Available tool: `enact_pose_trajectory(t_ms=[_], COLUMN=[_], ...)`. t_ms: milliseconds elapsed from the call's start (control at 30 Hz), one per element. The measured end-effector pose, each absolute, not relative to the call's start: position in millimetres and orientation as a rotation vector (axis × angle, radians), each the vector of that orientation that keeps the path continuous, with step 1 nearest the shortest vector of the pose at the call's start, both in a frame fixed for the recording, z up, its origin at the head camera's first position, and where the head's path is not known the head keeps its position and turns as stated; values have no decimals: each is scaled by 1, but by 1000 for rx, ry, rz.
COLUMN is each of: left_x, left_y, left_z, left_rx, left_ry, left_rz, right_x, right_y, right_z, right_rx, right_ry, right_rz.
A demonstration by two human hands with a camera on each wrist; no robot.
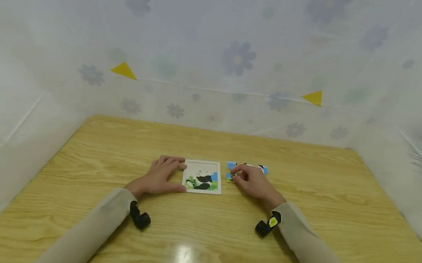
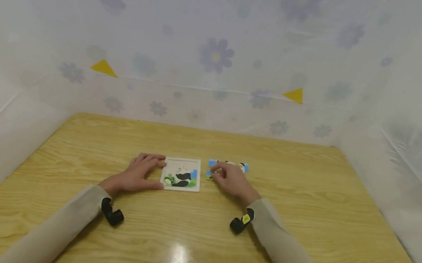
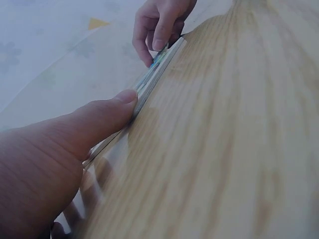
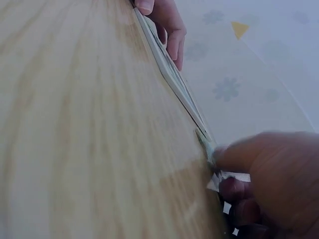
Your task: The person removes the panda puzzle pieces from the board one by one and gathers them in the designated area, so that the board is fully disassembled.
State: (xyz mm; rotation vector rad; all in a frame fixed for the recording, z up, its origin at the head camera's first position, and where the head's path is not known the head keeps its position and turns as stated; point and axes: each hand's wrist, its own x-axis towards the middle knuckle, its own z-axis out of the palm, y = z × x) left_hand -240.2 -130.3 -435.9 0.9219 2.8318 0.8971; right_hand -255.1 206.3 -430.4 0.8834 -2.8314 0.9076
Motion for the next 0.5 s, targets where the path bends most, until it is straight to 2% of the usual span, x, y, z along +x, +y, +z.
enact_pose_trajectory(t_ms=[500], left_x=[-237], left_y=[-130], left_z=[-432], left_rx=[923], left_ry=[2837], left_rz=[887], right_x=[-255], right_y=[204], right_z=[-430], right_rx=[861], right_ry=[-2818], right_rz=[888])
